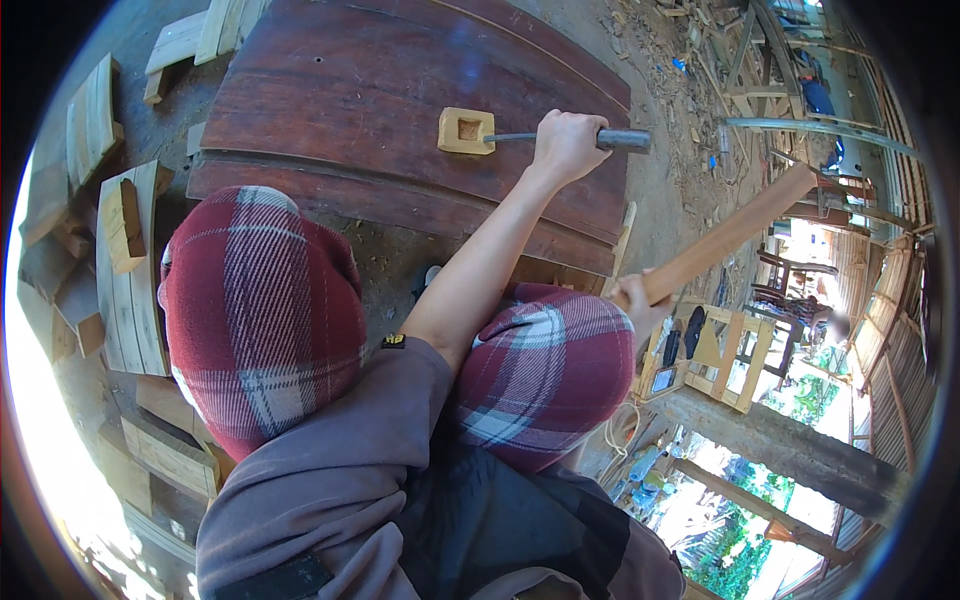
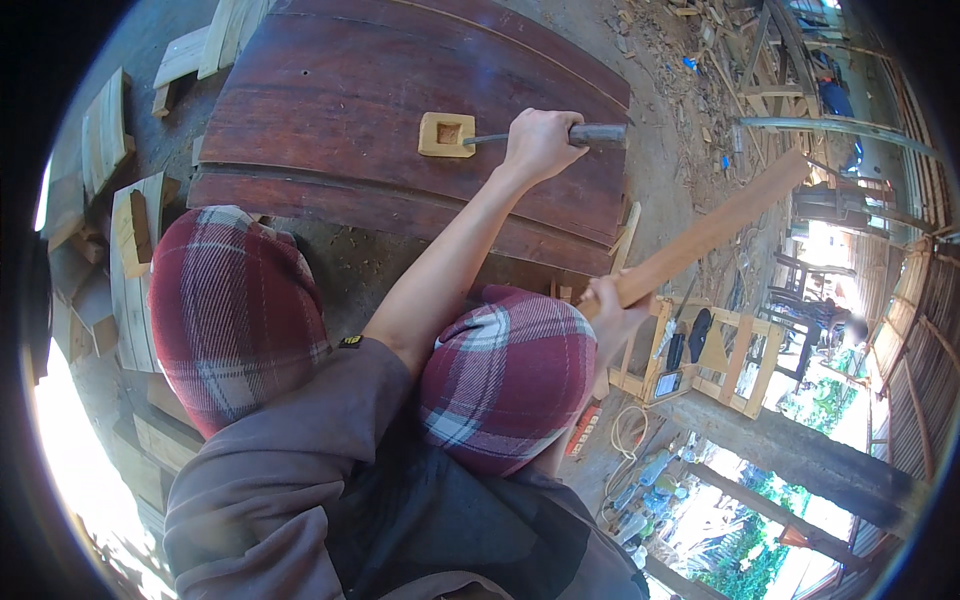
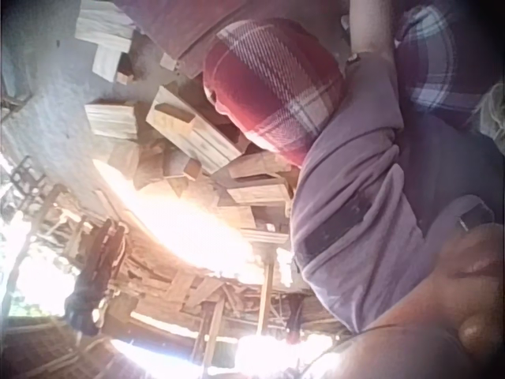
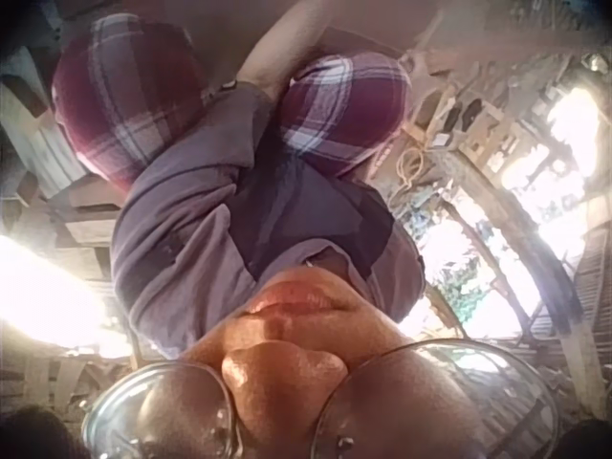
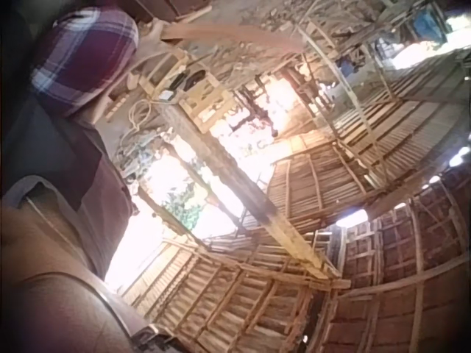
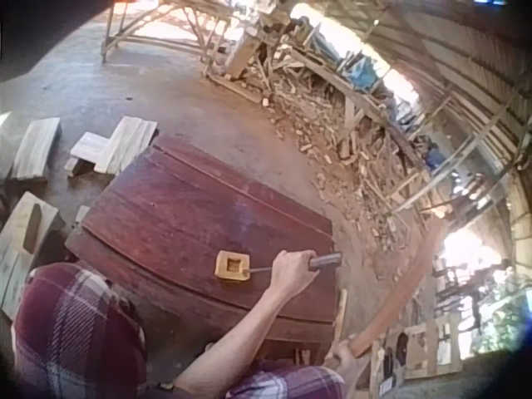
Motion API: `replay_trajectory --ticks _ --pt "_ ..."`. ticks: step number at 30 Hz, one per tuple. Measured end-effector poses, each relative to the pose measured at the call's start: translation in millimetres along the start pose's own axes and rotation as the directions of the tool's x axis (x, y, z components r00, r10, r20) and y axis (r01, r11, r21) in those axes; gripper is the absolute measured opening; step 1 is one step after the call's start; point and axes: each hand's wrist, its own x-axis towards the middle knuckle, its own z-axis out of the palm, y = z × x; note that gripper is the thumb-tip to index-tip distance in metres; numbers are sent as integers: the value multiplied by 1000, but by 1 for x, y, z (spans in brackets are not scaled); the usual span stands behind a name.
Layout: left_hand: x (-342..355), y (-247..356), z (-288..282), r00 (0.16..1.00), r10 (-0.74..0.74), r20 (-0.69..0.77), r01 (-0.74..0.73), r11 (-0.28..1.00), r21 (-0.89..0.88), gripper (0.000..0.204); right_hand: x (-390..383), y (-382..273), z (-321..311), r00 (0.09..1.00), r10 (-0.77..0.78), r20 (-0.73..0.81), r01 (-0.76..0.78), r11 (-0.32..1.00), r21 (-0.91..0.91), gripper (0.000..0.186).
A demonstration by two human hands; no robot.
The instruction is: Chiseling and brushing a small wooden piece in a workshop.
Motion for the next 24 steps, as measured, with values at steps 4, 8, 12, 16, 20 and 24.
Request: replay_trajectory --ticks 4,8,12,16,20,24 --pt "2 -1 -5 1000 -24 16 24 1000 3 18 -1 10 12 993 84 83 -37 888 -458 52" --pt "0 0 -10 999 -37 -21 37 999 -2 18 15 10 -12 992 37 123 31 861 -508 58" --pt "8 -7 -31 993 -52 -104 43 996 -79 20 -13 -26 2 1000 15 19 -9 965 -261 38" --pt "10 1 -43 992 -25 -125 9 991 -131 21 -2 -20 -8 995 -46 90 72 945 -319 52" --pt "5 7 -43 987 12 -161 -27 995 -93 21 1 -10 -5 991 30 127 22 922 -386 53" --pt "4 1 -39 987 -4 -162 -17 992 -126 22 -4 -8 1 997 17 69 11 921 -389 54"
